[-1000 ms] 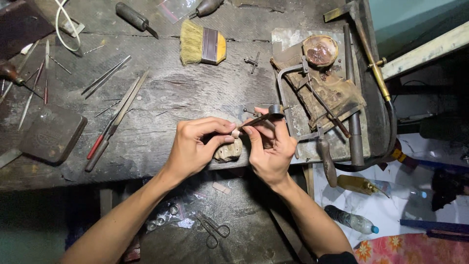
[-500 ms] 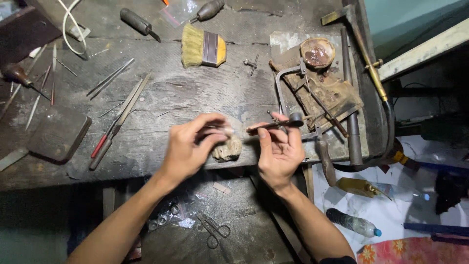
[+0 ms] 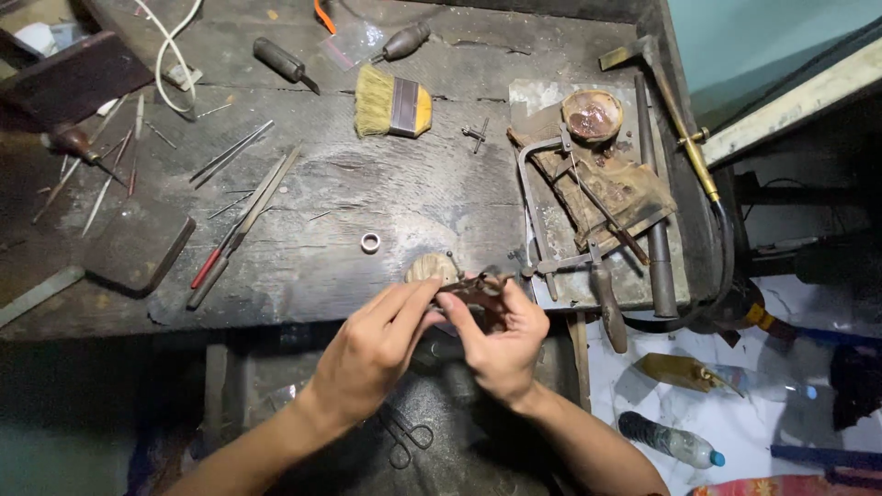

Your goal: Using a small hand tool to engrave or clean a jewelry component held in a wooden block

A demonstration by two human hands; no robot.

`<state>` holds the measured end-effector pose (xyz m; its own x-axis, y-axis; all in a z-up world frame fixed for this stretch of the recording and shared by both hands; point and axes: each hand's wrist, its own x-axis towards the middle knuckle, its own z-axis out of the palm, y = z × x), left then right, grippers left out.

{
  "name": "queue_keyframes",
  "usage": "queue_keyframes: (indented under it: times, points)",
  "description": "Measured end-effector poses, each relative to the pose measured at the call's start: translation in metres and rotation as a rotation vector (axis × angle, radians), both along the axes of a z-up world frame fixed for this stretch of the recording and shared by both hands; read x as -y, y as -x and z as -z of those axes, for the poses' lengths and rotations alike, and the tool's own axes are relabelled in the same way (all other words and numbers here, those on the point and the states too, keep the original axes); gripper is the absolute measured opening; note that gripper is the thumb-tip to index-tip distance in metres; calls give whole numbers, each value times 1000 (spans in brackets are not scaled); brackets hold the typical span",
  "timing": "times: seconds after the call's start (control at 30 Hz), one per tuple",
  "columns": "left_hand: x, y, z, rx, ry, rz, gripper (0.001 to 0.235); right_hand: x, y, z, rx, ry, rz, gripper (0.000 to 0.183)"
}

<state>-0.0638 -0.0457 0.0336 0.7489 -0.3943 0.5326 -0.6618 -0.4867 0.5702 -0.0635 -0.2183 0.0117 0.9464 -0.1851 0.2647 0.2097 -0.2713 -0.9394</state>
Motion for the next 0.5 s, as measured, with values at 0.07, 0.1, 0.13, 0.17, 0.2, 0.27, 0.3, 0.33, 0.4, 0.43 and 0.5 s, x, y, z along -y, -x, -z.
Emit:
queue_keyframes:
  times: [0.07,0.1,0.13,0.17,0.2,0.27,0.3,0.33,0.4,0.43,0.5]
  points:
    - [1,3,6,7,56,-12,31,-3,4,-6,30,26,-83,16]
    - [-1,3,4,11,56,-17,31,0,1,-5,33,26,-89,16]
    - [-4,5,3,-61,148,10,30,3,0,-3,153,120,-109,27]
    - [-6,6,1,-133,240,38,30,5,-2,-1,273,213,-128,39]
    - [-7,6,6,-130,236,39,30,5,-5,-5,276,210,-126,39]
    - [-7,6,14,-454,409,-59,28,5,-10,-14,347,158,-230,24]
    - [-10,5,12,-454,407,-55,28,4,-11,-17,349,158,-226,24]
    - [-12,3,9,-714,561,71,15,3,-13,-21,389,157,-232,20]
    - [-13,3,11,-971,714,201,32,3,-14,-22,434,161,-239,15]
    - [-11,4,15,-1102,839,217,24,4,-12,-20,389,153,-215,18]
    - [-9,4,25,-1225,961,233,34,5,-15,-18,353,144,-191,21]
